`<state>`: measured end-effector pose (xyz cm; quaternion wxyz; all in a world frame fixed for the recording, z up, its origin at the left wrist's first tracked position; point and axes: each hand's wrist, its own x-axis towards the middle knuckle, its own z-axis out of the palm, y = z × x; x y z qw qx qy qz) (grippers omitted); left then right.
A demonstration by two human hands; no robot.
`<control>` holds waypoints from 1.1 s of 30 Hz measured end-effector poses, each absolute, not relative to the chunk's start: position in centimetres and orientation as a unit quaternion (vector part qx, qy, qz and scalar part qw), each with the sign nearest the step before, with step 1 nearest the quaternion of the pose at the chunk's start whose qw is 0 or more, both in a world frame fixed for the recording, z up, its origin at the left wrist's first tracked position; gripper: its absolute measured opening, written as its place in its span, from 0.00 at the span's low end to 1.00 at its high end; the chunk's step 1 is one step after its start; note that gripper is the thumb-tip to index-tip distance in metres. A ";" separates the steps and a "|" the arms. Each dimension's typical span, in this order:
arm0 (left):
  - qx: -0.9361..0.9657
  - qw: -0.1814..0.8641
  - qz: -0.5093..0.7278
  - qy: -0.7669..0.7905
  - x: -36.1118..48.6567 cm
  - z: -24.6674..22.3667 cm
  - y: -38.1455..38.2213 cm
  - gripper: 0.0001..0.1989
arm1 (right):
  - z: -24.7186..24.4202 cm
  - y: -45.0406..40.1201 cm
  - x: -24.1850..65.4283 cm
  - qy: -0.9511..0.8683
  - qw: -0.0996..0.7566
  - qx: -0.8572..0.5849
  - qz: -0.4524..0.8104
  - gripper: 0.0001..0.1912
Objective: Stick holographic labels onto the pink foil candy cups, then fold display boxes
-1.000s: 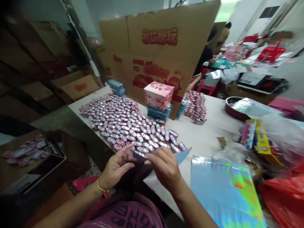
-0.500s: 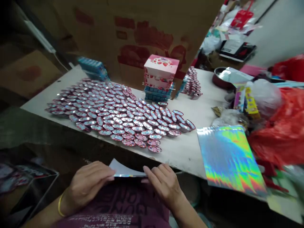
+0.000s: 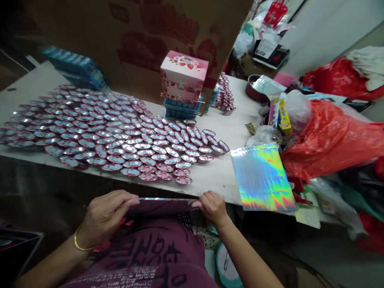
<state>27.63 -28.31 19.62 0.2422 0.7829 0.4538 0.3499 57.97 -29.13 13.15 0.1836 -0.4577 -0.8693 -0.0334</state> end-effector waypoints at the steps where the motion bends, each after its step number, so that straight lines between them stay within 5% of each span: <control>1: 0.783 0.245 0.353 0.450 28.5 19.8 -28.1 0.05 | 12.8 -29.2 59.2 -0.861 0.188 -0.471 -0.032 0.22; 7: 0.737 0.335 0.378 0.449 39.2 20.1 -26.3 0.06 | 18.0 -26.6 74.2 -0.862 0.129 -0.488 0.039 0.22; 12: 0.572 0.573 0.351 0.470 52.2 15.4 -23.4 0.09 | 21.3 -18.7 87.3 -0.849 0.032 -0.526 -0.040 0.23; 17: 0.314 0.701 0.355 0.533 60.6 6.9 -21.0 0.12 | 13.0 -14.3 84.9 -0.853 0.083 -0.513 -0.051 0.07; 23: 0.154 0.722 0.370 0.564 62.1 2.8 -21.0 0.16 | 4.8 -18.0 77.4 -0.912 0.150 -0.360 0.129 0.14; 33: 0.071 0.719 0.397 0.566 61.4 1.9 -21.2 0.19 | 0.5 -18.5 77.3 -0.913 0.220 -0.309 0.152 0.16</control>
